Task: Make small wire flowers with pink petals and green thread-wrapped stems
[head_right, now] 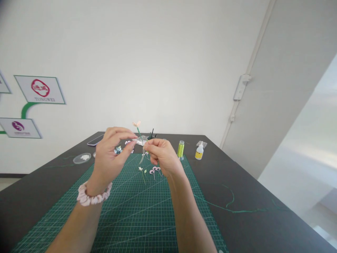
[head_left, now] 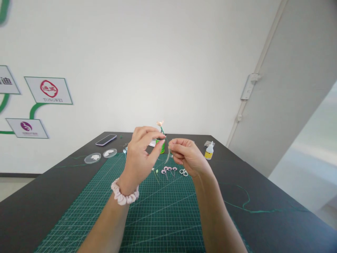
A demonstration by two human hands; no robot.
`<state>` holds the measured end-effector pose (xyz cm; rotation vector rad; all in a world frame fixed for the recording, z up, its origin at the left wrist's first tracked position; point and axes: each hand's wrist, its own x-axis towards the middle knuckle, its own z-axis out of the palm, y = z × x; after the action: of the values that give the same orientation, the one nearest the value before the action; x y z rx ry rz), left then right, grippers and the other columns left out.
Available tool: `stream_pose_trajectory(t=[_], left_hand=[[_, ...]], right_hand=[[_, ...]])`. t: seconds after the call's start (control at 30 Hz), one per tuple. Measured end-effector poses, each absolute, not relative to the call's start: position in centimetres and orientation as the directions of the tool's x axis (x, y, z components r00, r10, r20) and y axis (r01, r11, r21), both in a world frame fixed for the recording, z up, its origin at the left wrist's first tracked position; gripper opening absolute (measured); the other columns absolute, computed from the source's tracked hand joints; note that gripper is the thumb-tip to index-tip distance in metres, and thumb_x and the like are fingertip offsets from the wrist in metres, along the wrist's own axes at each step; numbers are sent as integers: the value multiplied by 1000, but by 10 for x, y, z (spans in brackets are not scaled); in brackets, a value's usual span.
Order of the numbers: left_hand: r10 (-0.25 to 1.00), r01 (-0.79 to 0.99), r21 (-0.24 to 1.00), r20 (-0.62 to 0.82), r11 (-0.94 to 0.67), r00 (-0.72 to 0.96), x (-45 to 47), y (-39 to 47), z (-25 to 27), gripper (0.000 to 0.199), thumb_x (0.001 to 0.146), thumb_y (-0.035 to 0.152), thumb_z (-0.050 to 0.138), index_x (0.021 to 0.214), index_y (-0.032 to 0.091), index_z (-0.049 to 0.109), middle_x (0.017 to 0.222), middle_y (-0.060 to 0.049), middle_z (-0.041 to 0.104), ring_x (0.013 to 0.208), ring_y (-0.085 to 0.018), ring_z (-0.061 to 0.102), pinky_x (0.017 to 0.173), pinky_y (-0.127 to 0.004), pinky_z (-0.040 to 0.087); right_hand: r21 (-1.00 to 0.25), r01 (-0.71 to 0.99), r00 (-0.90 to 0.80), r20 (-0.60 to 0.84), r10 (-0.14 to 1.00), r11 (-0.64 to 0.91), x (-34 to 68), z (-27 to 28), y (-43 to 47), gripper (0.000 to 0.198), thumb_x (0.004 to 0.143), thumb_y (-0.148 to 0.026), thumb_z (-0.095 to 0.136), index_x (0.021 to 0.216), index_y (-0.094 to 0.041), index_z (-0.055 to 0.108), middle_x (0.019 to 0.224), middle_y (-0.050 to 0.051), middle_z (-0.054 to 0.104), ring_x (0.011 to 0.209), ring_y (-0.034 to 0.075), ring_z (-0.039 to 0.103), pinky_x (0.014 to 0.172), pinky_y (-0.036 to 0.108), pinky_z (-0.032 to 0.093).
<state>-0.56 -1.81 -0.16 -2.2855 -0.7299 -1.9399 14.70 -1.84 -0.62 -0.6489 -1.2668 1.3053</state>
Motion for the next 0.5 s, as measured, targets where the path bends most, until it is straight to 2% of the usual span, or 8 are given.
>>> stream_pose_trajectory(t=[0.03,0.07,0.13,0.23,0.3,0.37,0.5], left_hand=[[234,441,122,949,-889,210,-8,-21,1,16,82,12,60,88,24,68,98,-3,70,99,-20,59,88,-40,41],[206,479,32,926,-877,315,-11,-24,3,20,83,10,58,91,25,68,104,-3,71,105,-22,58,92,-43,39],[185,524,-79,882,-848,433,-17,-27,4,25,83,9,58,94,29,69,108,-1,73,110,-24,59,100,-50,30],[211,504,-59,861,-862,463,-26,-31,1,28,80,11,63,93,34,70,99,3,75,108,-25,60,112,-57,7],[251,500,-13,853,-866,457,-30,-35,0,28,79,12,65,92,36,71,95,3,75,105,-25,61,113,-57,0],[272,495,1,836,-869,477,-34,-41,1,24,80,14,65,89,36,71,89,3,75,99,-23,62,114,-55,1],[271,441,18,810,-897,519,-38,-49,7,16,82,19,63,81,33,71,79,3,73,82,-19,62,113,-49,15]], right_hand=[[-918,-320,-211,309,927,233,148,-6,-20,16,61,-25,75,56,-16,62,41,-11,35,38,2,17,33,18,16],[-924,-303,-231,311,922,235,148,-6,-21,15,61,-25,74,57,-16,63,42,-11,36,37,2,18,33,18,16],[-932,-273,-282,315,907,239,148,-5,-24,12,62,-24,72,57,-16,64,42,-11,37,37,2,19,32,18,16],[-942,-245,-350,306,885,229,148,-4,-30,12,61,-24,71,55,-16,64,42,-11,36,36,2,20,32,18,16],[-949,-231,-378,289,880,213,148,-3,-34,12,60,-23,71,55,-16,63,42,-11,38,35,1,21,31,18,16],[-957,-215,-409,271,872,196,147,-3,-38,11,61,-22,70,55,-16,63,44,-10,40,34,1,22,31,18,15],[-963,-224,-495,244,834,149,148,-4,-41,10,62,-21,70,57,-16,62,42,-11,37,35,1,19,32,18,15]])
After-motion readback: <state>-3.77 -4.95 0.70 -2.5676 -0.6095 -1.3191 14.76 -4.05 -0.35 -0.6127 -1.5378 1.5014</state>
